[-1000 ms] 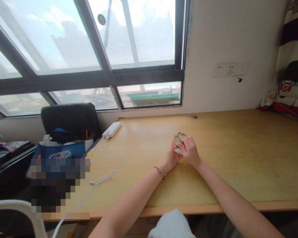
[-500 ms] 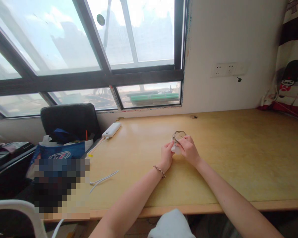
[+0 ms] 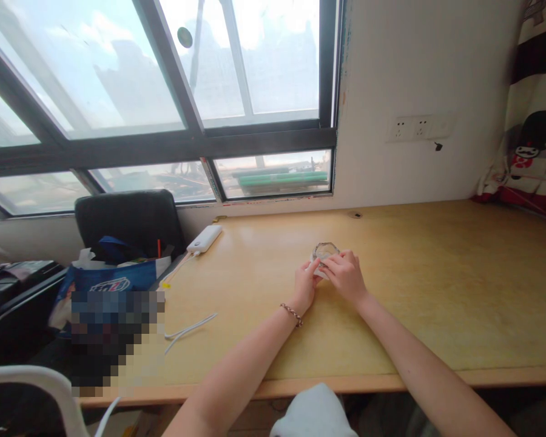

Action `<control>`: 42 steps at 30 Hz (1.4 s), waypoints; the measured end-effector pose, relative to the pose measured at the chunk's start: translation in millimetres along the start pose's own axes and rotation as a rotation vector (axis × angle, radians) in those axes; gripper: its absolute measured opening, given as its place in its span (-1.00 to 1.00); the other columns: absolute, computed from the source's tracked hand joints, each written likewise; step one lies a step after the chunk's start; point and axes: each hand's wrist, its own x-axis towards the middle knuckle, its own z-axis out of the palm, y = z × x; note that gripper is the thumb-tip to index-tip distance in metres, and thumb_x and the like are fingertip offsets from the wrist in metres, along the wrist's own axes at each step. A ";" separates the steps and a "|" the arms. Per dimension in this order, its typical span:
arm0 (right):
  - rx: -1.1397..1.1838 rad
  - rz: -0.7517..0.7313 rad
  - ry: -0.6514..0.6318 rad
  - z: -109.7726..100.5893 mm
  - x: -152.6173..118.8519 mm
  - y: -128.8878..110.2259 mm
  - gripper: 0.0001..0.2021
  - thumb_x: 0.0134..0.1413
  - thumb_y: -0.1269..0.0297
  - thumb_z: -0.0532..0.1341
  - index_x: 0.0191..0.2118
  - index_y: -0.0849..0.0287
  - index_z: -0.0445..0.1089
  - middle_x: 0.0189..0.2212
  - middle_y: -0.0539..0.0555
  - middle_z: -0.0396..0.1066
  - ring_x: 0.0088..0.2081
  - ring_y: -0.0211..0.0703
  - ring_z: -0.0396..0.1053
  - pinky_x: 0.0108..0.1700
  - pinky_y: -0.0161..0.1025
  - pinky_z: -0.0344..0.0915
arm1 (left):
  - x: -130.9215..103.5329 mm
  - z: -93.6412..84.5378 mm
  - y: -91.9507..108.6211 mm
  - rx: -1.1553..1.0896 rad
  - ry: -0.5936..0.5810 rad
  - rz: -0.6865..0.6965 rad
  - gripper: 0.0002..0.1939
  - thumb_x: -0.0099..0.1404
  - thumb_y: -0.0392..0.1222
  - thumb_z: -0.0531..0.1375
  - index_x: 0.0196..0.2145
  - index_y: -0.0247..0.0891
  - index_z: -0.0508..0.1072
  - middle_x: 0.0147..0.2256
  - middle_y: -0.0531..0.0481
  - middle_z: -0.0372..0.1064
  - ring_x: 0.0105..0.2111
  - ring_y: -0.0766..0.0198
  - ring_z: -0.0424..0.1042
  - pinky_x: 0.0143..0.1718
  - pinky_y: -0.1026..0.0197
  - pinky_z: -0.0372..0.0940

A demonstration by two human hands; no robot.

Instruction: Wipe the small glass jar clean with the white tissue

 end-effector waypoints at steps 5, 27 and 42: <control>-0.094 0.079 -0.016 8.4 -6.0 -4.7 -0.75 0.08 0.11 0.06 -0.44 0.13 0.34 -0.46 0.08 0.33 -0.45 -0.18 0.22 -0.46 -0.27 0.02 | -1.7 1.2 3.2 0.011 0.022 -0.018 -0.78 0.00 -0.10 0.22 -0.45 -0.33 0.42 -0.43 -0.04 0.38 -0.46 0.35 0.32 -0.36 0.29 0.25; -0.479 0.656 -0.503 -59.9 13.4 258.8 -0.67 0.15 0.19 -0.04 -0.15 0.37 0.24 -0.17 0.32 0.23 -0.22 0.01 0.32 -0.26 -0.19 0.15 | 0.1 -2.1 9.6 0.059 0.200 -0.029 -0.66 -0.08 -0.10 0.27 -0.33 -0.35 0.44 -0.40 -0.07 0.43 -0.48 0.29 0.38 -0.46 0.29 0.25; -0.446 0.526 -0.529 -41.5 14.4 278.6 -0.72 0.15 0.23 -0.05 -0.12 0.29 0.23 -0.13 0.30 0.20 -0.24 0.02 0.33 -0.26 -0.15 0.15 | -0.7 0.3 13.3 0.071 0.150 -0.064 -0.63 -0.08 -0.10 0.27 -0.31 -0.38 0.46 -0.39 -0.12 0.44 -0.47 0.25 0.40 -0.44 0.26 0.26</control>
